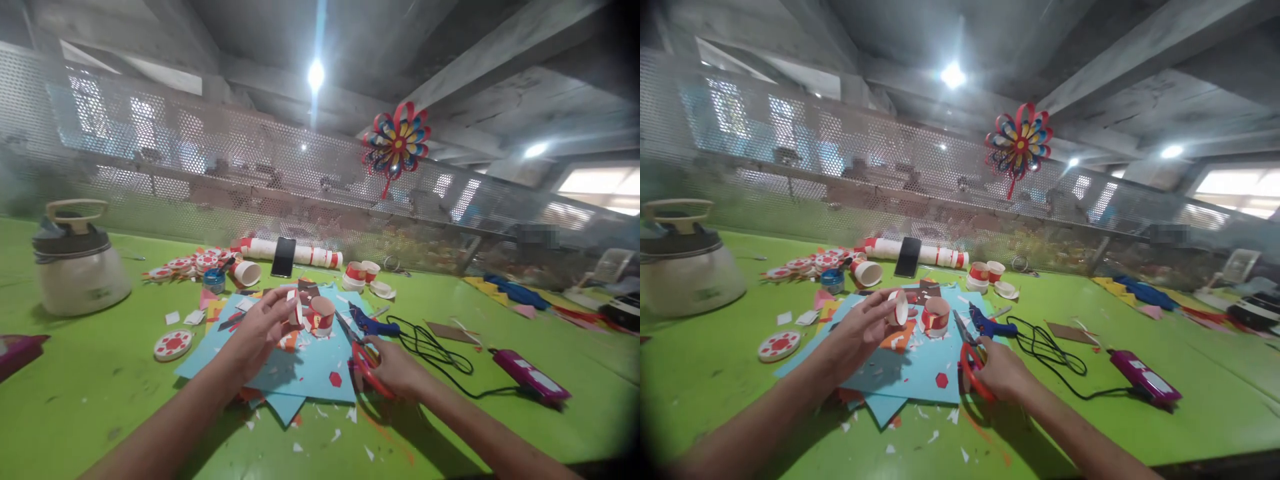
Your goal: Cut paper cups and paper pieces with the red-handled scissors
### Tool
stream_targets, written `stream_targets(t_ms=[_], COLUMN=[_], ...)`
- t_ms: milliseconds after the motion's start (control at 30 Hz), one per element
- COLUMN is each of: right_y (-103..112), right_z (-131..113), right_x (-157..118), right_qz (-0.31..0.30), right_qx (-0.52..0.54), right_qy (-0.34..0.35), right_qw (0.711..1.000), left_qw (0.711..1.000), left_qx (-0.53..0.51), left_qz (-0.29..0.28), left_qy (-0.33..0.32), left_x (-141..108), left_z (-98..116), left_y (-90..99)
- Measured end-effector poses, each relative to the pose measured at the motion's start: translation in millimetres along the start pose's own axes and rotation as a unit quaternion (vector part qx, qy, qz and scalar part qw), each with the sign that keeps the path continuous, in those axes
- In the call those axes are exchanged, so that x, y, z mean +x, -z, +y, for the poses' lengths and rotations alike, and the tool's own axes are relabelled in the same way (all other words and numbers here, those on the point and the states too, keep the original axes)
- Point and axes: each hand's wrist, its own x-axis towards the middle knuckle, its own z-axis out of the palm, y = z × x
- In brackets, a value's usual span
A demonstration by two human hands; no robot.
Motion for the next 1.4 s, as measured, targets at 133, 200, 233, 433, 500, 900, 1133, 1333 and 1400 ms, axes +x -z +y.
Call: stream_targets(t_ms=[133,200,233,433,500,900,1133,1333,1400], right_y=[7.2,12.4,15.5,36.5,39.9,15.2,16.8,16.4,15.2], right_z=[0.4,-1.1,-2.0,-13.0,-19.0,-36.6,-32.1,-33.0,-33.1], right_x=[-0.4,-7.8,-12.7,-34.8,-34.1,2.7,-7.6,-20.9,-22.7], right_qz=[-0.055,-0.069,-0.073,-0.088,-0.087,-0.078,-0.11,-0.108,-0.095], right_qx=[0.122,0.192,0.231,0.446,0.485,0.487,0.422,0.31,0.289], right_qy=[-0.023,-0.017,-0.008,0.111,0.154,0.296,0.29,0.281,0.271], right_qw=[0.991,0.979,0.97,0.884,0.857,0.818,0.852,0.902,0.914], left_qw=[1.0,1.0,1.0,0.999,0.998,0.993,0.979,0.975,0.975], left_qx=[-0.004,-0.011,-0.013,0.012,0.021,0.091,0.172,0.19,0.188], left_qz=[0.018,0.023,0.027,0.045,0.033,0.05,0.065,0.01,-0.008], left_qy=[0.005,0.001,-0.003,-0.028,-0.039,-0.052,-0.091,-0.112,-0.115], left_x=[3.5,4.9,5.4,5.1,4.2,6.6,7.1,3.7,2.3], left_z=[1.6,1.3,1.0,1.7,3.6,3.1,9.4,22.7,22.5], left_y=[5.3,7.5,8.2,6.9,6.6,5.6,10.1,10.6,6.6])
